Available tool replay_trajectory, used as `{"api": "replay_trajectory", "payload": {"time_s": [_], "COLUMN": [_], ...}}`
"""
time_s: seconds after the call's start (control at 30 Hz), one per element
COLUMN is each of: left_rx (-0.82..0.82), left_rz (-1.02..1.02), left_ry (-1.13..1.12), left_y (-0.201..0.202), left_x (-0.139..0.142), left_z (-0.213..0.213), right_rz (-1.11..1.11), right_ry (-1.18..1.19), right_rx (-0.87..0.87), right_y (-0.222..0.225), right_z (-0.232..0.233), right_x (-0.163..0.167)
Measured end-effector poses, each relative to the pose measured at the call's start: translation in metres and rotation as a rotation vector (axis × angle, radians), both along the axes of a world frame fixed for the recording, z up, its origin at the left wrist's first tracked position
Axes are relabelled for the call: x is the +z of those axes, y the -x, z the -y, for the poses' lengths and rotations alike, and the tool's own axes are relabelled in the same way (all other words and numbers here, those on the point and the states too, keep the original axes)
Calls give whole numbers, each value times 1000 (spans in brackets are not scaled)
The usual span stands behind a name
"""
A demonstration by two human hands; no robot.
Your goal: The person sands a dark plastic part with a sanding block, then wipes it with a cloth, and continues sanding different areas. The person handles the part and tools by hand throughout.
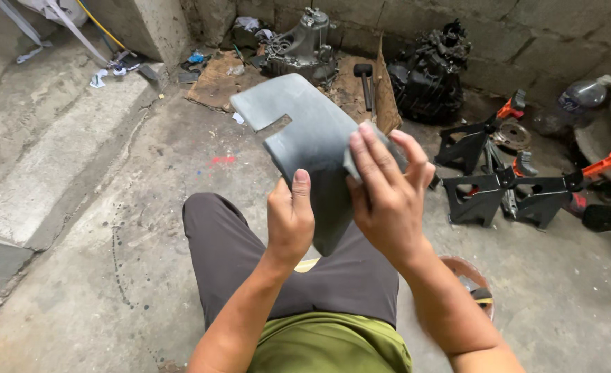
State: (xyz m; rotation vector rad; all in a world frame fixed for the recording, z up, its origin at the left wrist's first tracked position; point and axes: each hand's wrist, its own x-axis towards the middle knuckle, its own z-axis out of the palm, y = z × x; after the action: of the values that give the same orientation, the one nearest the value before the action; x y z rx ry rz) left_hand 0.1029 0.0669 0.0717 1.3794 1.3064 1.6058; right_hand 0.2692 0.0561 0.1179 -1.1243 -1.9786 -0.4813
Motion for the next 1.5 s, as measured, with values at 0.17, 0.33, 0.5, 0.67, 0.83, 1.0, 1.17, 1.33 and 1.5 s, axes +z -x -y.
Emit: {"api": "replay_trajectory", "payload": {"time_s": [0.17, 0.33, 0.5, 0.67, 0.83, 1.0, 1.17, 1.33, 1.5], "left_rx": [12, -161, -228, -304, -390, -264, -168, -92, -85], "left_rz": [-231, -245, -198, -149, -48, -77, -33, -131, -42], "left_ry": [-256, -391, -83, -173, -128, 56, -70, -72, 31], "left_y": [12, 18, 23, 29, 31, 29, 29, 24, 17], "left_x": [6, 17, 26, 33, 45, 48, 37, 29, 27], "left_z": [-2, 13, 21, 23, 28, 29, 17, 8, 9], "right_rz": [295, 378, 343, 403, 402, 444, 548, 631, 571], "right_ry": [-86, 11, 124, 164, 194, 195, 86, -44, -12], "right_rx": [140, 317, 364, 475, 531, 441, 505, 247, 299], "right_y": [5, -18, -28, -7, 3, -6, -5, -2, -15], "right_z": [-2, -20, -24, -10, -9, -7, 3, 3, 7], "right_x": [47, 54, 60, 93, 112, 103, 86, 72, 57]}}
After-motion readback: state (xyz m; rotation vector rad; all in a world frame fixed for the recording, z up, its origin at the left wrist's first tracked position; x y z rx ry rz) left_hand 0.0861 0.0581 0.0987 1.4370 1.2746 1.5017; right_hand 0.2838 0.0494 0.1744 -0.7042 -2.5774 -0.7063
